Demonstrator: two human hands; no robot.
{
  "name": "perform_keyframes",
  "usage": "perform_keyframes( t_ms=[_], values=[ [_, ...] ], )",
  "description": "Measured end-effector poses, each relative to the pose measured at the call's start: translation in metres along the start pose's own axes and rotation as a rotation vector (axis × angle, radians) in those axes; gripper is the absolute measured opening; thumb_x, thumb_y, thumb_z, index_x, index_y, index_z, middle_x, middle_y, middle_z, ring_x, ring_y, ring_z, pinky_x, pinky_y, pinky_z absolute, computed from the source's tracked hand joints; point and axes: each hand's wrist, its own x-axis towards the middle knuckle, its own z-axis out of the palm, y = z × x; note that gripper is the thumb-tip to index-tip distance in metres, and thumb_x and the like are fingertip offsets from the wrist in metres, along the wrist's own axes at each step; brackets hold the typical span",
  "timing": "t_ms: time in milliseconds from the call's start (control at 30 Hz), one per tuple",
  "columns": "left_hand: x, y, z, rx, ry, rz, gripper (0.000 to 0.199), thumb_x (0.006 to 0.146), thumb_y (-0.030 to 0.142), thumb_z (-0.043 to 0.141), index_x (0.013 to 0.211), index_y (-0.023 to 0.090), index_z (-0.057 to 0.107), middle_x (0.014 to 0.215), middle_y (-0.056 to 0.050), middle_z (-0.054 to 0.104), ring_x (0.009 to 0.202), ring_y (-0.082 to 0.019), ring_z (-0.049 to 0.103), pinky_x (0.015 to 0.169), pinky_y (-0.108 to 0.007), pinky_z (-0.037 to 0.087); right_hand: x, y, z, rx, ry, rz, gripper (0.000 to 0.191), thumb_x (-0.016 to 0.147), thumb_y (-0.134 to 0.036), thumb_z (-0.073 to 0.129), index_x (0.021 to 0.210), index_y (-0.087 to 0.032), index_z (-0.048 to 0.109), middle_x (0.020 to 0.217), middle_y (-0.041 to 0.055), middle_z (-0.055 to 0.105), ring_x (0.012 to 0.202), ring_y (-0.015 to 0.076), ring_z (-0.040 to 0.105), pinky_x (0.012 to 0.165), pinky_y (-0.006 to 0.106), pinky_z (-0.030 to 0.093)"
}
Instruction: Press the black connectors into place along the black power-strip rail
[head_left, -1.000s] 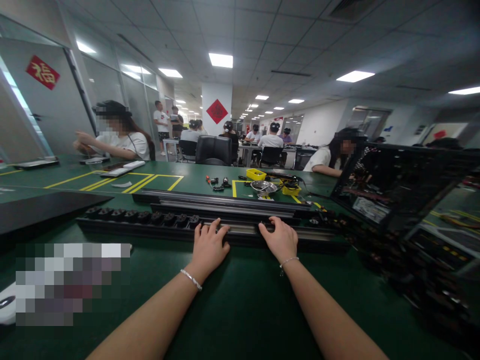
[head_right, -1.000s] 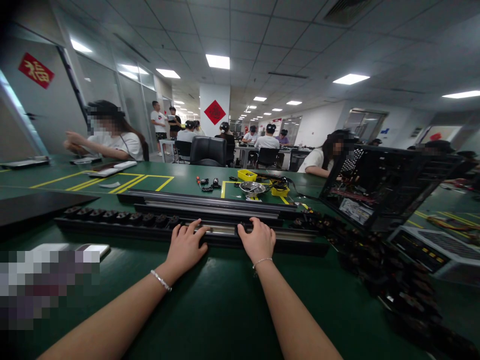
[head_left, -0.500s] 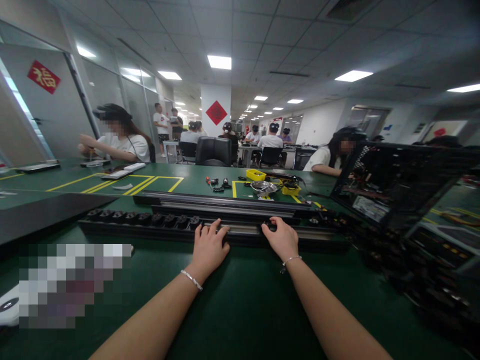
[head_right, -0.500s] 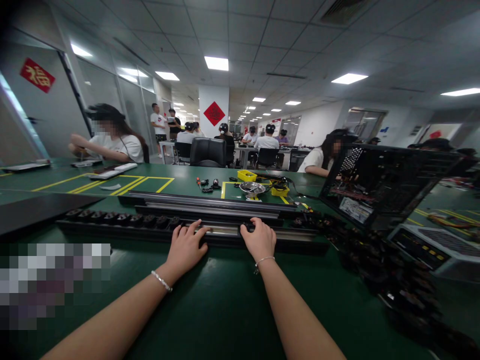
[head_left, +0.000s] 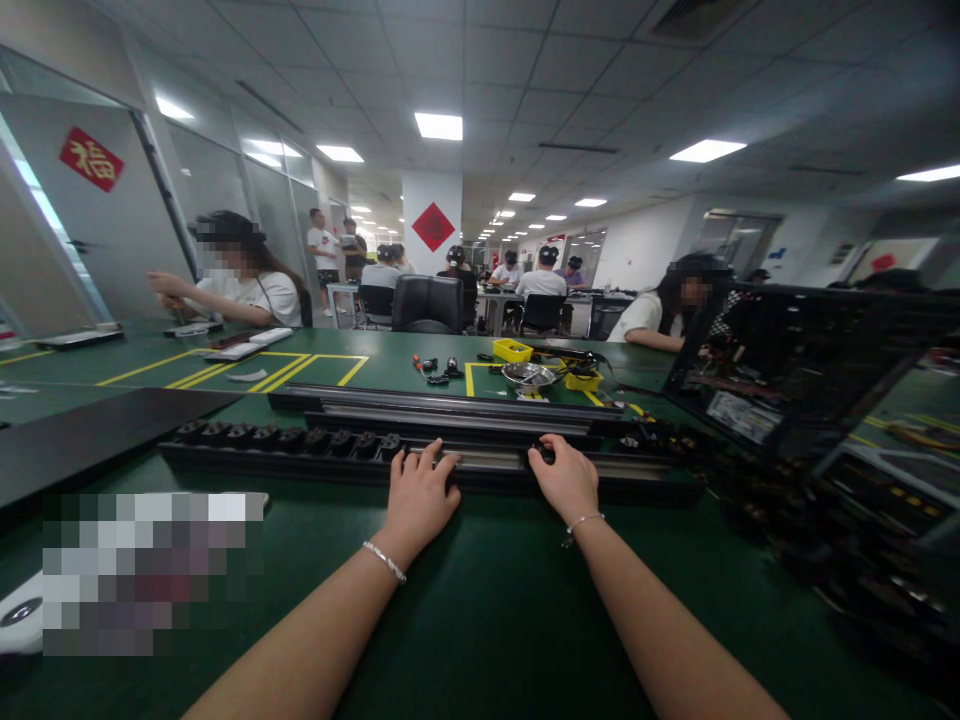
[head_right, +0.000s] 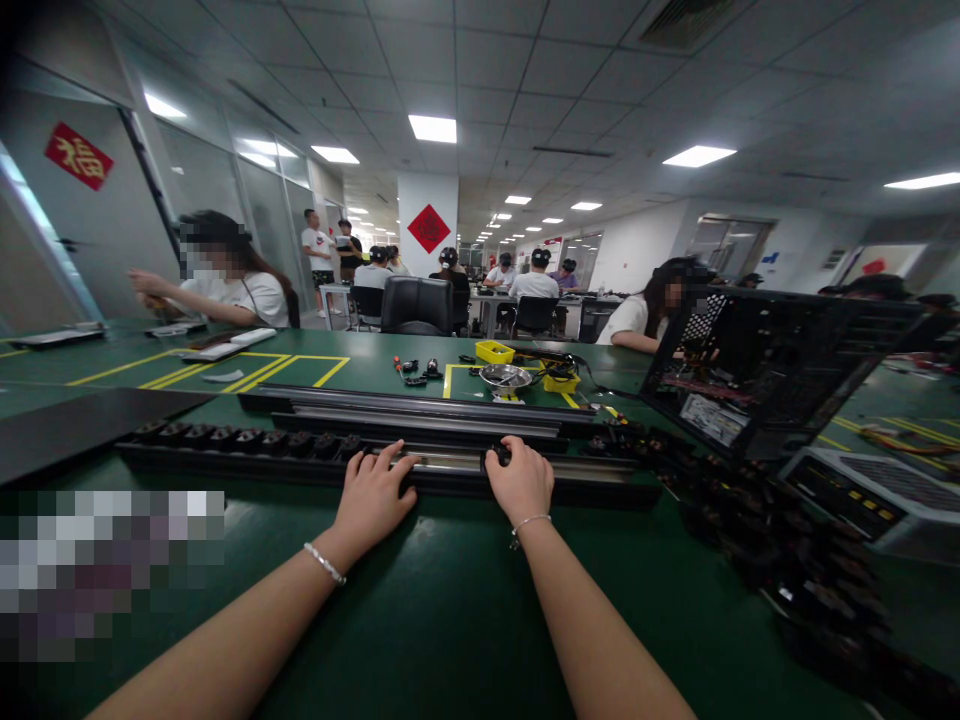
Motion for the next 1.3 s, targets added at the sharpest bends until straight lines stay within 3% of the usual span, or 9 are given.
perform_keyframes(
  t_ms=[1300],
  values=[
    [-0.0002,-0.0002,-0.0006,0.005,-0.001,0.012,0.041,0.077,0.033,0.053,0.118,0.033,0.056,0.136,-0.003,0.048,0.109,-0.026,0.050,0.105,-0.048,0.022,0.0027,0.0021,-0.0026,0.027,-0.029,0.035,0.028,0.082,-0.031,0.041,0.103,-0.025,0.060,0.106,0.0023,0.067,0.102,0.0203,0.057,0.090,0.035,0.037]
  ],
)
